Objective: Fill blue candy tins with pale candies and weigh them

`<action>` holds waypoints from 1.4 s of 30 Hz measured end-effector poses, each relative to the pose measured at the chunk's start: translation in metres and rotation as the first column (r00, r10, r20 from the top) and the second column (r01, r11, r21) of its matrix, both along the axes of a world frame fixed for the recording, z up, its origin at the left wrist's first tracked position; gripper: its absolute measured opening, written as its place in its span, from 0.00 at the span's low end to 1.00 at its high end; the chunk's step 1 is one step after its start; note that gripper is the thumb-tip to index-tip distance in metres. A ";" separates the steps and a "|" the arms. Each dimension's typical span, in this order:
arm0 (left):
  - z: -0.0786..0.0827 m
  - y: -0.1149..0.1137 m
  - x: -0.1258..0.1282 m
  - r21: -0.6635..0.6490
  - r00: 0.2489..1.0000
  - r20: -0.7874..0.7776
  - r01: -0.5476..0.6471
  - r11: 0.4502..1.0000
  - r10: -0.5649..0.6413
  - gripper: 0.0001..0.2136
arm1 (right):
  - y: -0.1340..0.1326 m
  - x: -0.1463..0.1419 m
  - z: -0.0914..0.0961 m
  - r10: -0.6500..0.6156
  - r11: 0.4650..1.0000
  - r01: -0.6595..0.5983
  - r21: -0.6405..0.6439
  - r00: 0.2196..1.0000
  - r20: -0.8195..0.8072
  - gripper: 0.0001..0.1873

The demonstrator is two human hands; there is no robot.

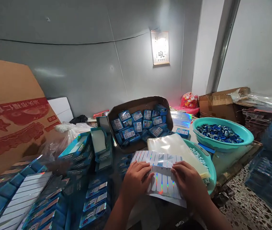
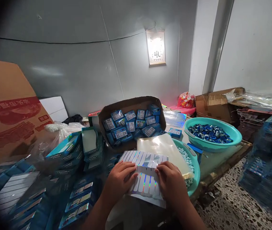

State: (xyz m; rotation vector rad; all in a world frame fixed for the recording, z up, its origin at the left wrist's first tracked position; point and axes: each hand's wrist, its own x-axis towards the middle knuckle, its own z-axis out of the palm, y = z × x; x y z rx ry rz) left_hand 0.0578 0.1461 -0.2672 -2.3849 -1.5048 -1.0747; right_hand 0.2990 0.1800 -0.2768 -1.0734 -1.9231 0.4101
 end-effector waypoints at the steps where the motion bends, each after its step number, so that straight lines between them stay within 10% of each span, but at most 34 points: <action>1: 0.000 -0.002 0.000 0.033 1.000 0.018 0.016 0.999 -0.016 0.05 | 0.000 0.000 -0.001 -0.003 1.000 0.003 0.003 1.000 0.000 0.12; 15: 0.009 -0.073 -0.053 0.220 0.793 0.609 -0.168 0.961 -0.001 0.07 | 0.006 0.007 0.006 -0.042 0.998 0.041 0.037 0.998 0.037 0.14; 22: 0.015 -0.107 -0.099 -0.170 0.489 0.782 -0.427 0.888 0.385 0.13 | 0.034 0.032 0.034 -0.299 0.921 0.255 0.295 0.947 0.115 0.15; 25: 0.021 -0.108 -0.104 -0.336 0.444 0.741 -0.405 0.850 0.504 0.16 | 0.018 -0.006 0.060 -0.216 0.882 0.233 0.410 0.972 -0.089 0.11; 28: 0.024 -0.099 -0.105 -0.404 0.414 0.730 -0.381 0.832 0.544 0.19 | -0.017 -0.078 0.070 0.249 0.931 -0.200 0.305 0.959 -0.132 0.10; 31: 0.021 -0.087 -0.112 -0.436 0.362 0.768 -0.310 0.845 0.529 0.24 | -0.039 -0.159 0.050 0.570 0.819 -0.573 0.031 0.806 -0.159 0.23; 36: 0.013 -0.075 -0.136 -0.477 0.398 0.732 -0.281 0.833 0.553 0.30 | -0.019 -0.253 0.000 0.419 0.694 -0.643 -0.324 0.727 -0.545 0.20; 42: 0.004 -0.071 -0.156 -0.514 0.418 0.625 -0.415 0.750 0.660 0.28 | 0.000 -0.282 -0.016 0.345 0.605 -0.678 -0.418 0.696 -0.630 0.16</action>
